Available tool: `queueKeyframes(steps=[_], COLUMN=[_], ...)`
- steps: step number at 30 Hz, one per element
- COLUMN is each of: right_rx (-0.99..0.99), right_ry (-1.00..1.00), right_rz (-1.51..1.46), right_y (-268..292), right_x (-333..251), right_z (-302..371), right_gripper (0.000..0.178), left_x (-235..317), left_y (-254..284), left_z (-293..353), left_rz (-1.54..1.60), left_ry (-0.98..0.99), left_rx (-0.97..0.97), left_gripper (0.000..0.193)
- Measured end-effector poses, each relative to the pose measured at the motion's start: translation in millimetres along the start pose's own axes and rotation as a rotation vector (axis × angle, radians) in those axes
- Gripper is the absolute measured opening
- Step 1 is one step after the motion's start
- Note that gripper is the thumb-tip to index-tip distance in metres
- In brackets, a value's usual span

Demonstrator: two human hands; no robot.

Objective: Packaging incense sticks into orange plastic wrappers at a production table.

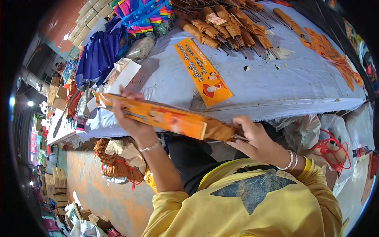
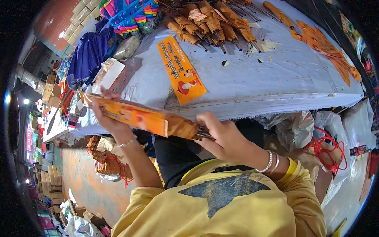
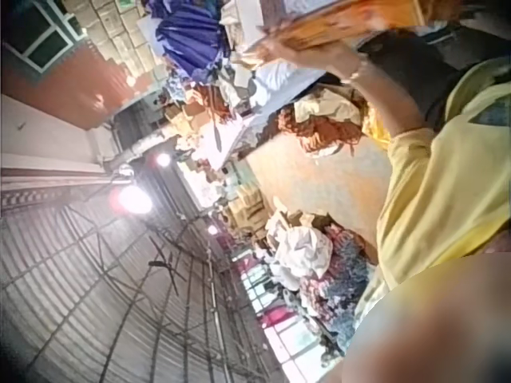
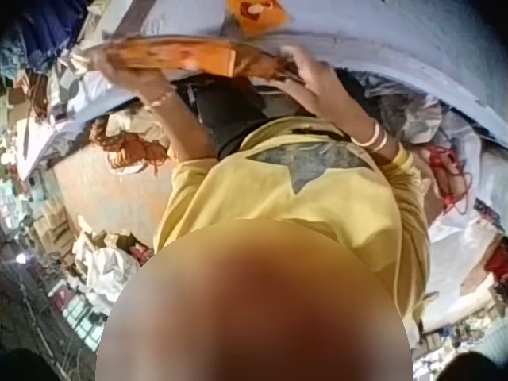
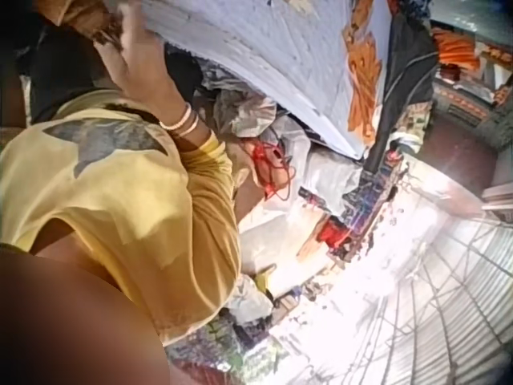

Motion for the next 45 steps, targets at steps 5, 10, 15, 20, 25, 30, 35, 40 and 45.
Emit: queueKeyframes(steps=[5,10,15,20,25,30,35,40,45], right_rx=[0.120,0.174,0.186,0.097,-0.042,-0.195,0.011,0.125,0.153], right_ry=[0.116,0.160,0.155,0.004,-0.136,-0.446,-0.324,-0.179,-0.171], right_rz=[0.159,0.258,0.197,0.121,0.123,-0.567,-0.595,-0.448,-0.346], right_y=[6.1,-2.4,-8.7,0.7,19.8,5.1,11.8,6.3,1.7], right_x=[-10.2,-17.9,-8.1,-5.8,-8.8,25.2,5.7,12.6,14.7], right_z=[4.4,-34.9,-51.8,-30.3,21.3,38.4,-2.4,-3.0,4.7], right_gripper=[0.037,0.038,0.041,0.045,0.041,0.015,0.013,0.008,0.008], left_x=[5.5,-84.9,-100.3,-96.6,-35.8,-54.7,-147.6,-150.9,-121.2], left_y=[6.3,-65.2,-74.8,-61.6,-16.2,-50.7,-114.3,-105.7,-90.6], left_z=[-4.9,39.9,48.4,25.3,-37.5,-50.1,21.8,5.3,-52.6], left_rz=[-0.088,-0.138,0.080,0.009,-0.232,-0.276,-0.233,-0.179,-0.597], left_ry=[-0.069,0.110,0.172,0.216,0.113,0.125,0.434,0.497,0.062], left_rx=[0.061,0.138,0.139,0.096,0.114,0.115,-0.070,-0.011,0.095], left_gripper=[0.035,0.029,0.026,0.025,0.023,0.022,0.027,0.026,0.036])
Point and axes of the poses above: each hand's wrist, its own z-axis away from the middle knuckle, its own y-axis out of the back of the hand, x = y × z, the point moved 6 cm from there along -z, towards the middle knuckle, and after that the axes turned 7 degrees about -x, right-handed, at the moved point
